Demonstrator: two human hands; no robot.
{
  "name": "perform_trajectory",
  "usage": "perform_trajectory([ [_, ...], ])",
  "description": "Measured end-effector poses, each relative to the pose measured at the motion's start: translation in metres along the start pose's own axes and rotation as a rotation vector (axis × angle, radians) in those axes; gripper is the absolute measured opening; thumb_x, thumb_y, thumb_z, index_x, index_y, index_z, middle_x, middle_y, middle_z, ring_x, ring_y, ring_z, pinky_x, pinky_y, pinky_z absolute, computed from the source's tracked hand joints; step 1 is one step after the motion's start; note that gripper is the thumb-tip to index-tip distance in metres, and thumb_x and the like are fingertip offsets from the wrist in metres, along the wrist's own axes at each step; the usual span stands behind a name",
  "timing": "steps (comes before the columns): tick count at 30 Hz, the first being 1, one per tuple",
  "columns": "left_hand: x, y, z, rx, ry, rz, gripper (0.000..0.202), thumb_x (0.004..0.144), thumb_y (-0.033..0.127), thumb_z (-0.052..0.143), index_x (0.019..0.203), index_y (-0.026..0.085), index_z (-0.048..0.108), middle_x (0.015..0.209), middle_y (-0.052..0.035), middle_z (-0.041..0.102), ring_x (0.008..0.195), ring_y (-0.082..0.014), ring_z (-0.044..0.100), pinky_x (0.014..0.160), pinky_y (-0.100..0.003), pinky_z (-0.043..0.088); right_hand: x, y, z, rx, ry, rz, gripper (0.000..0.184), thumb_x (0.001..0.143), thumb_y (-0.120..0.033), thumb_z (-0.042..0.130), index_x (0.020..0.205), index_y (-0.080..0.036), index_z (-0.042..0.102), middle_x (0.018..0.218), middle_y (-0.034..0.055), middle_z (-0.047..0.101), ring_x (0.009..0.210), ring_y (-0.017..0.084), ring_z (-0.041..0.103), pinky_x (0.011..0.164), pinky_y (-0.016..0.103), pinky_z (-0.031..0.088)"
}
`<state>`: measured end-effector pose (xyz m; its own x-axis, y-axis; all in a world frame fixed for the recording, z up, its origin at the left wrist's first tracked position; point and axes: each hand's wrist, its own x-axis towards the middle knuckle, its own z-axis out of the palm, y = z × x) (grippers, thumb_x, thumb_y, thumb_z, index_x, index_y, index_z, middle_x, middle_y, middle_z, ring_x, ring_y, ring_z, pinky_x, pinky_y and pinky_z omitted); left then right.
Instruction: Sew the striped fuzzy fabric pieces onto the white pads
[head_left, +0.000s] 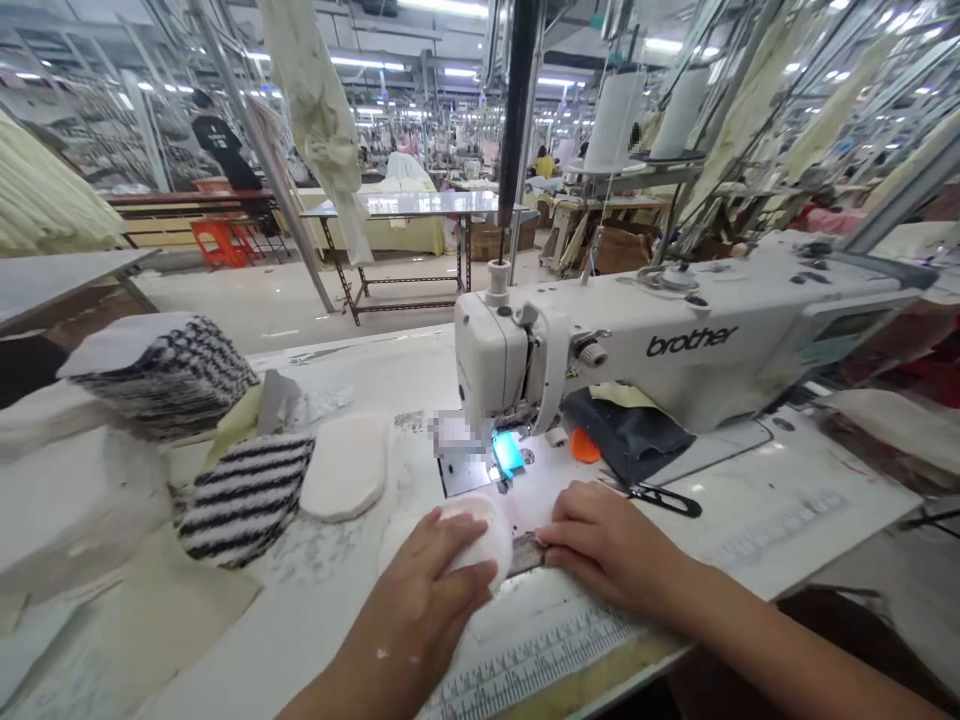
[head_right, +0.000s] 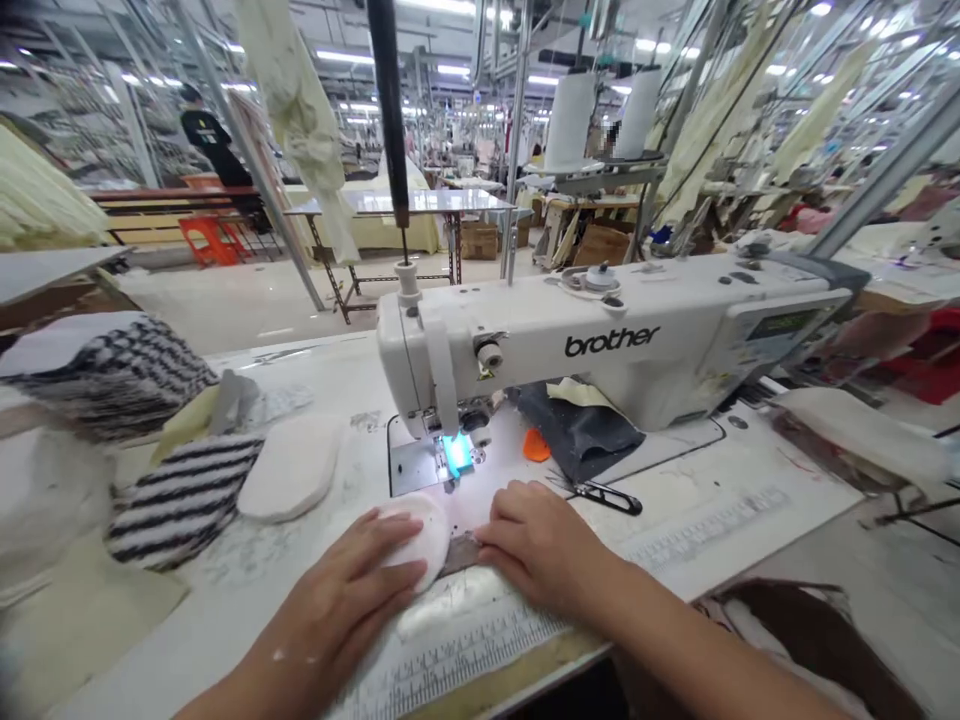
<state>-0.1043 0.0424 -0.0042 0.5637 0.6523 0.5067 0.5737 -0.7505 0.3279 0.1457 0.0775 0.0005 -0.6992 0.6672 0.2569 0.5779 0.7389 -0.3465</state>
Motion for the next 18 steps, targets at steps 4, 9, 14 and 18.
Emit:
perform_trajectory([
  [4,-0.01,-0.009,-0.026,0.12,0.02,-0.274,0.02,0.091,0.025,0.041,0.097,0.021,0.059,0.101,-0.0064,0.06,0.093,-0.0212,0.057,0.083,-0.037,0.046,-0.016,-0.009,0.001,0.088,0.06,0.066,0.018,0.09,-0.023,0.048,0.093,-0.017,0.065,0.082,0.0065,0.056,0.075,0.018,0.045,0.068,0.031,0.033],
  [9,-0.017,-0.027,-0.039,0.316,-0.165,-0.634,0.025,0.085,0.039,0.045,0.09,0.019,0.058,0.091,-0.0071,0.058,0.085,-0.027,0.057,0.068,-0.038,0.045,-0.024,-0.026,0.001,0.166,0.124,0.063,0.019,0.09,-0.019,0.046,0.086,-0.016,0.064,0.075,0.0056,0.057,0.073,0.018,0.047,0.067,0.032,0.035],
  [14,-0.01,0.009,-0.027,-0.072,-0.009,-0.723,0.026,0.087,0.043,0.043,0.078,0.021,0.051,0.068,0.001,0.051,0.06,-0.0161,0.051,0.057,-0.027,0.041,-0.012,-0.065,0.005,0.52,0.187,0.125,0.024,0.087,-0.02,0.05,0.111,-0.019,0.054,0.09,0.0049,0.061,0.082,0.017,0.053,0.073,0.029,0.041],
  [18,0.0,0.057,-0.009,-0.602,0.251,-0.51,0.041,0.085,0.059,0.043,0.076,0.02,0.049,0.07,-0.0002,0.049,0.064,-0.0144,0.047,0.06,-0.024,0.039,0.006,-0.091,0.011,0.791,0.28,0.322,0.026,0.074,-0.036,0.066,0.089,-0.019,0.053,0.082,0.0013,0.058,0.073,0.016,0.053,0.065,0.025,0.042],
])
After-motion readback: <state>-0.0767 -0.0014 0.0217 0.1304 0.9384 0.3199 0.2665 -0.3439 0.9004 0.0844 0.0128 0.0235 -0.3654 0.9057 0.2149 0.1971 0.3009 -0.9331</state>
